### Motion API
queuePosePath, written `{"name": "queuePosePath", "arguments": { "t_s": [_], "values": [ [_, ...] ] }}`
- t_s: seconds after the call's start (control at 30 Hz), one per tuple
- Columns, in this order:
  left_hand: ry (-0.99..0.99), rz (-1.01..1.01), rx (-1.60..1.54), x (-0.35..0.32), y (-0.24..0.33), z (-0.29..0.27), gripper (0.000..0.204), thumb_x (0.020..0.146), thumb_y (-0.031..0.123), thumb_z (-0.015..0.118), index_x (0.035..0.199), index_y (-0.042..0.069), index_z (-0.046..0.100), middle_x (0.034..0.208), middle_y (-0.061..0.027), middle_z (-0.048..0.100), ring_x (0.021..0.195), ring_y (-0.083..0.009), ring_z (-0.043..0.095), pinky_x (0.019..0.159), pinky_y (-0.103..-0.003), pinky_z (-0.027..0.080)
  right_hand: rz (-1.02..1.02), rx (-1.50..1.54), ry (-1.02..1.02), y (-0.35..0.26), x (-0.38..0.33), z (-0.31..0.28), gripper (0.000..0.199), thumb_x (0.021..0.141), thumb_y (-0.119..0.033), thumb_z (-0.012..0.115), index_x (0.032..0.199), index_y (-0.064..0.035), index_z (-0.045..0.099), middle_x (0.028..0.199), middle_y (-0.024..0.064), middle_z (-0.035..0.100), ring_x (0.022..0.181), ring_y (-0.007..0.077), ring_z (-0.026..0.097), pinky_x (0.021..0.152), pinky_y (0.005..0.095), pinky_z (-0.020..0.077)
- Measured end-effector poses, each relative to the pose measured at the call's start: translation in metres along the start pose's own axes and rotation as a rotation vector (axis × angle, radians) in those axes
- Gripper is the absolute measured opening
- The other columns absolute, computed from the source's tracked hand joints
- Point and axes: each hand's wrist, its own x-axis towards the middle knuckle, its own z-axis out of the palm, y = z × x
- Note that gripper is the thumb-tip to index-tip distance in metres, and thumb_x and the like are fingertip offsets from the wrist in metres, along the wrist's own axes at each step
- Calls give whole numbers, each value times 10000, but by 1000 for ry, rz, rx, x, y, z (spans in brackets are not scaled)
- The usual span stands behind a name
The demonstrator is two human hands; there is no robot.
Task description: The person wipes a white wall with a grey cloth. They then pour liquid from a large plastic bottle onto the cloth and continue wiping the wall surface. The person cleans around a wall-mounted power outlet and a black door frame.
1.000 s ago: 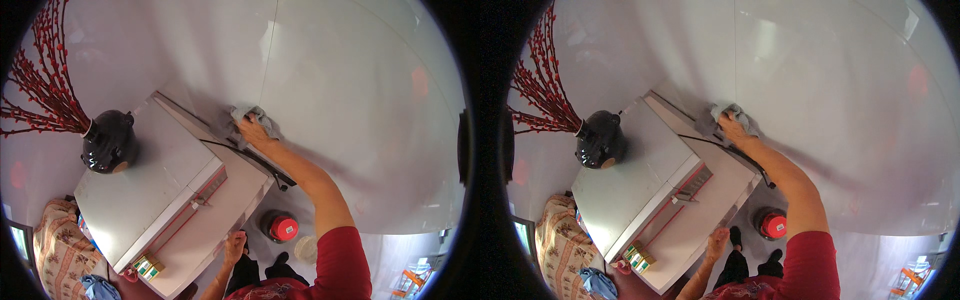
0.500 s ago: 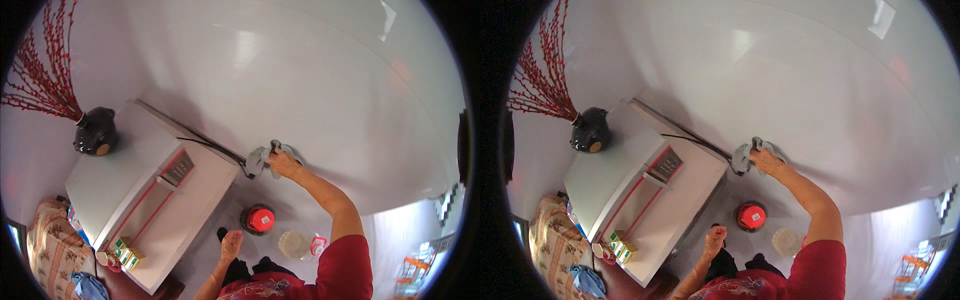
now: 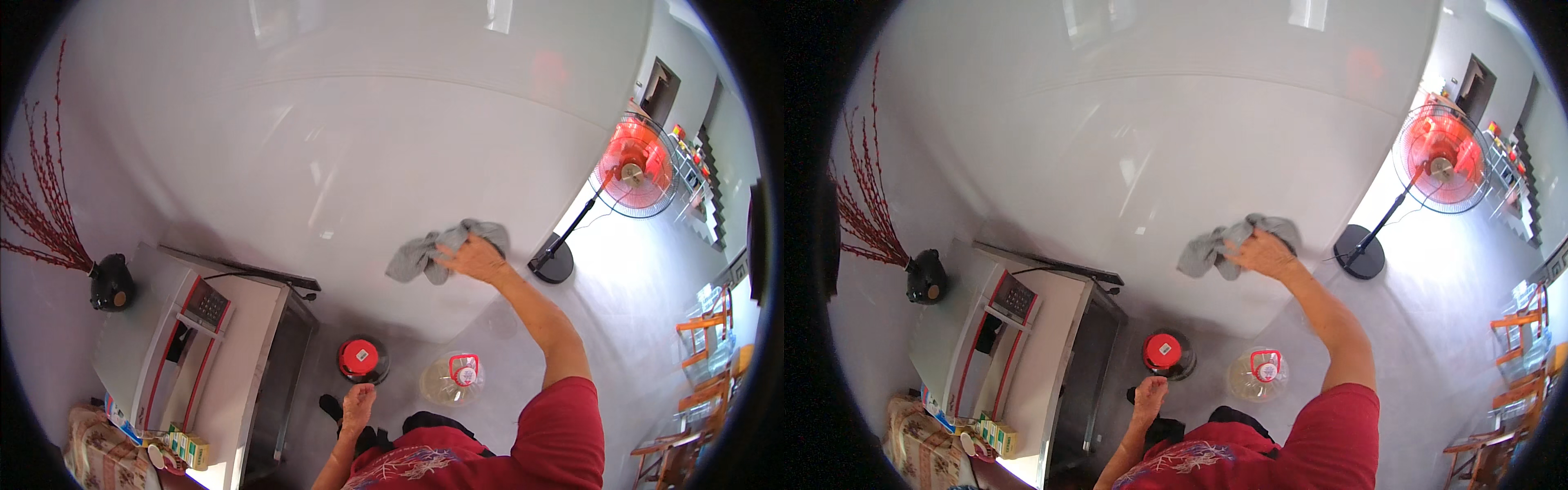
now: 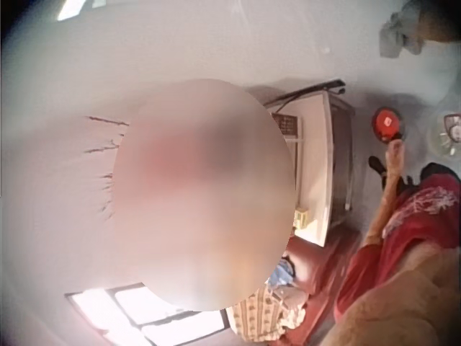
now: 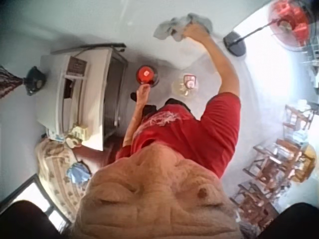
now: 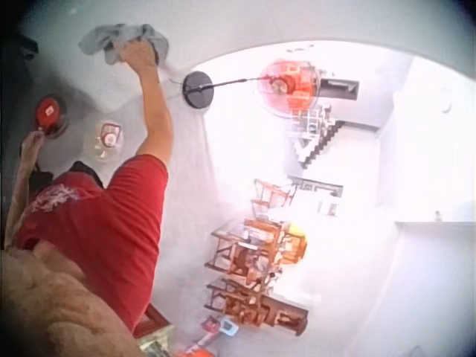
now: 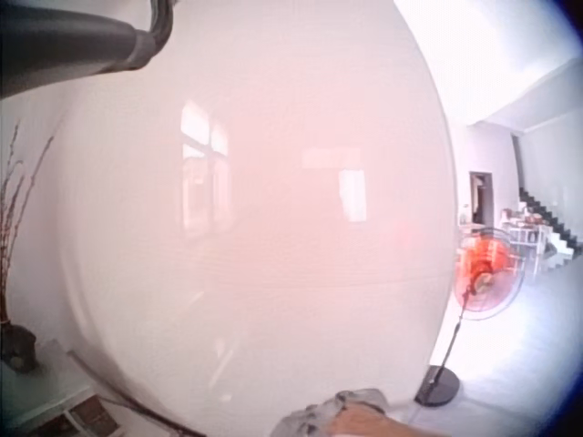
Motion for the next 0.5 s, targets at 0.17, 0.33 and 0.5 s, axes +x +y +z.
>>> {"name": "queuePosePath", "arguments": {
  "t_s": [0.17, 0.33, 0.5],
  "values": [
    [-60, -4, 51, -9, 1, 17, 208, 867, 194, 640, 1036, 74, 628, 861, 15, 624, 738, -75, 591, 581, -234, 463, 372, -173, 130, 74, -45, -44, 451, 803, -179, 581, 1188, -413, 586, 1270, 0, 450, 1123, 197, 468, 787, 589, 473],
    [-104, -92, 67, -14, 27, 34, 196, 844, 117, 640, 1013, 18, 636, 890, -52, 659, 753, -95, 594, 676, -251, 487, 587, -249, 438, 138, -63, -76, 425, 747, -237, 666, 1145, -381, 616, 1227, 12, 436, 1108, 232, 408, 918, 540, 353],
    [-128, -128, 51, -11, 29, 30, 189, 845, 121, 643, 1001, 14, 641, 872, -50, 664, 738, -101, 600, 679, -254, 491, 895, -326, 543, 109, -60, -49, 367, 707, -202, 660, 1067, -268, 630, 1229, 75, 421, 1052, 269, 400, 876, 522, 299]
  ]
}}
